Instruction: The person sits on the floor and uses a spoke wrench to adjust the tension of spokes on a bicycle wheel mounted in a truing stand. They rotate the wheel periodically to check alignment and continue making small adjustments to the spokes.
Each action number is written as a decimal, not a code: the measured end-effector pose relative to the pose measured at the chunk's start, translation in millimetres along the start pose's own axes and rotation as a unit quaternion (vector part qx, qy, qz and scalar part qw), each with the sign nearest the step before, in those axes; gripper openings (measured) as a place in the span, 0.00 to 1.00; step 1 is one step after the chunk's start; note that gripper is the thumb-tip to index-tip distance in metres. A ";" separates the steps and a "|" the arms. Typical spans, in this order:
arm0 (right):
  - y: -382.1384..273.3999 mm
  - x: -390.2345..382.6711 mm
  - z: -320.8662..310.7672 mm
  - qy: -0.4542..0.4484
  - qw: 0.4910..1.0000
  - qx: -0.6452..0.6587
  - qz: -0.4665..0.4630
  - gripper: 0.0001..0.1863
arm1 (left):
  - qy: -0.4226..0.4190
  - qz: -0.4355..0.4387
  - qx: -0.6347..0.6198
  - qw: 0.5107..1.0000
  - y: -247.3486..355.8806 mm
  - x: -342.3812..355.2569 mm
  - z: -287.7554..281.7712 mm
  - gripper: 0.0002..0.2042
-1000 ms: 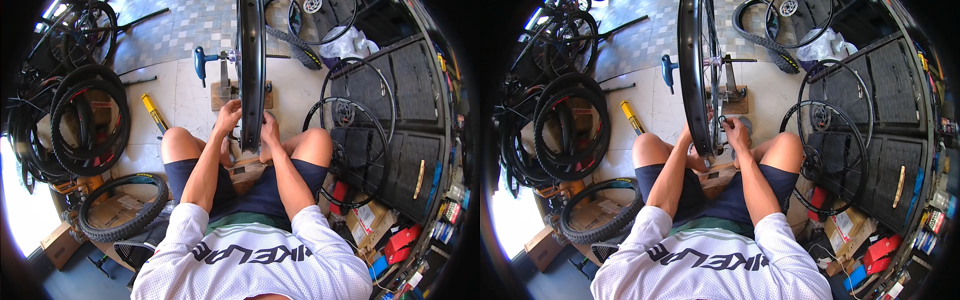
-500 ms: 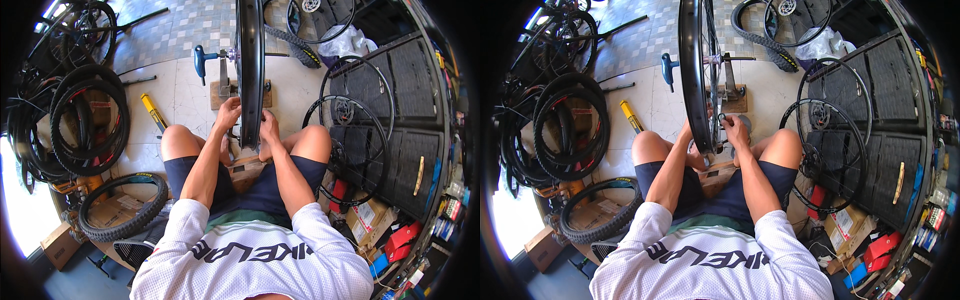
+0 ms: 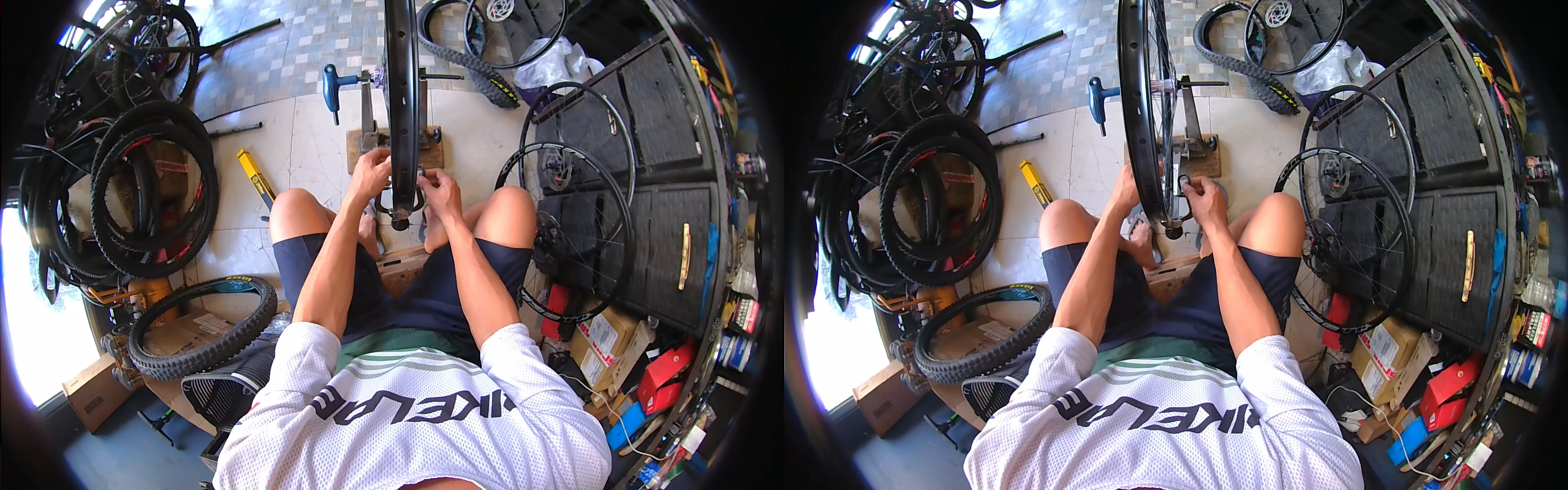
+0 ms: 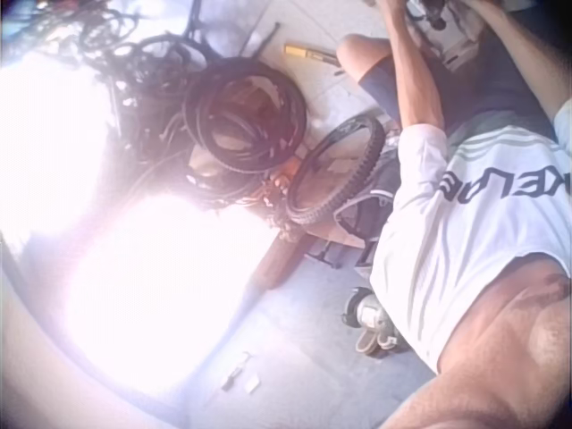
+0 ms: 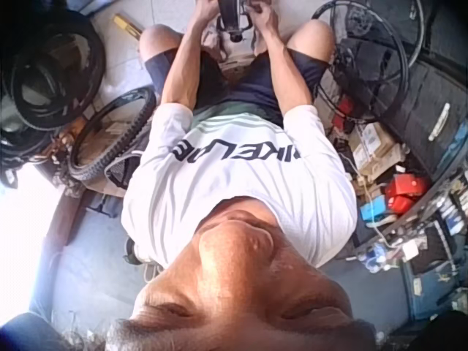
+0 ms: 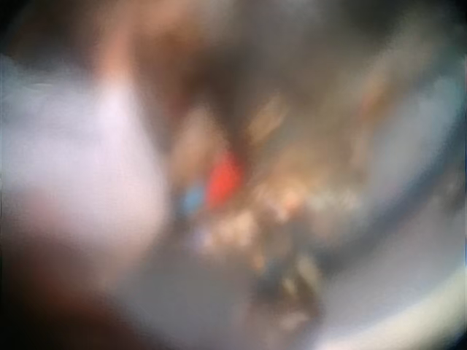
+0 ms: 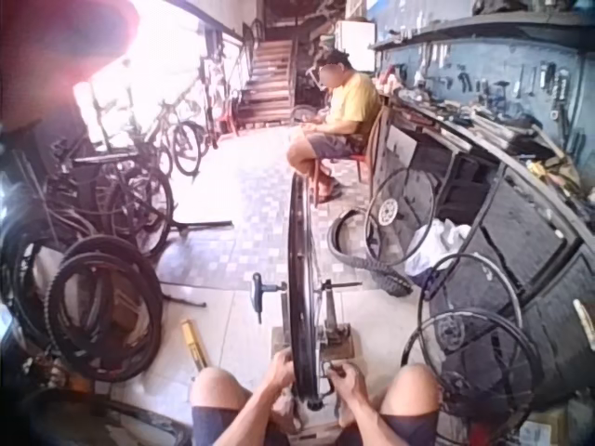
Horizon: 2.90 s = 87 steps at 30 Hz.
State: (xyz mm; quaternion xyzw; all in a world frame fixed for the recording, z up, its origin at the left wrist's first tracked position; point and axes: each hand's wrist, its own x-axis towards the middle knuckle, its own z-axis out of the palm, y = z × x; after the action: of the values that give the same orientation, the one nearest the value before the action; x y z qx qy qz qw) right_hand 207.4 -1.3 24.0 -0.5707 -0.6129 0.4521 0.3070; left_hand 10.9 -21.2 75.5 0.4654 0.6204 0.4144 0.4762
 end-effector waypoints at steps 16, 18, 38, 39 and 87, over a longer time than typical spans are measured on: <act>-29.6 -16.8 -37.5 0.028 0.998 0.059 -0.007 0.14 | 0.084 0.008 -0.045 0.995 75.1 -21.2 -7.7 0.29; -27.1 -15.4 -31.7 0.015 0.998 0.068 0.003 0.14 | 0.097 0.027 -0.023 0.995 88.2 -18.4 -15.8 0.31; -28.0 -11.4 -19.3 -0.010 0.997 0.069 0.021 0.14 | 0.130 -0.019 -0.052 0.990 10.7 2.4 -19.7 0.20; -26.9 -9.9 -16.8 -0.011 0.998 0.059 0.013 0.14 | 0.109 -0.015 -0.075 0.991 -7.8 -0.6 -15.6 0.21; 6.2 10.6 18.2 -0.132 0.989 -0.021 0.068 0.19 | 0.025 -0.101 -0.168 0.980 -76.2 27.4 24.9 0.10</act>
State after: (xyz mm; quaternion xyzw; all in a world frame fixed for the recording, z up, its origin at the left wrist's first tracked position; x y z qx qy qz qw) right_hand 192.1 4.9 9.6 -0.5525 -0.6175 0.5303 0.1797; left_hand 18.2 -9.8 -8.2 0.3035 0.5974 0.4737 0.5715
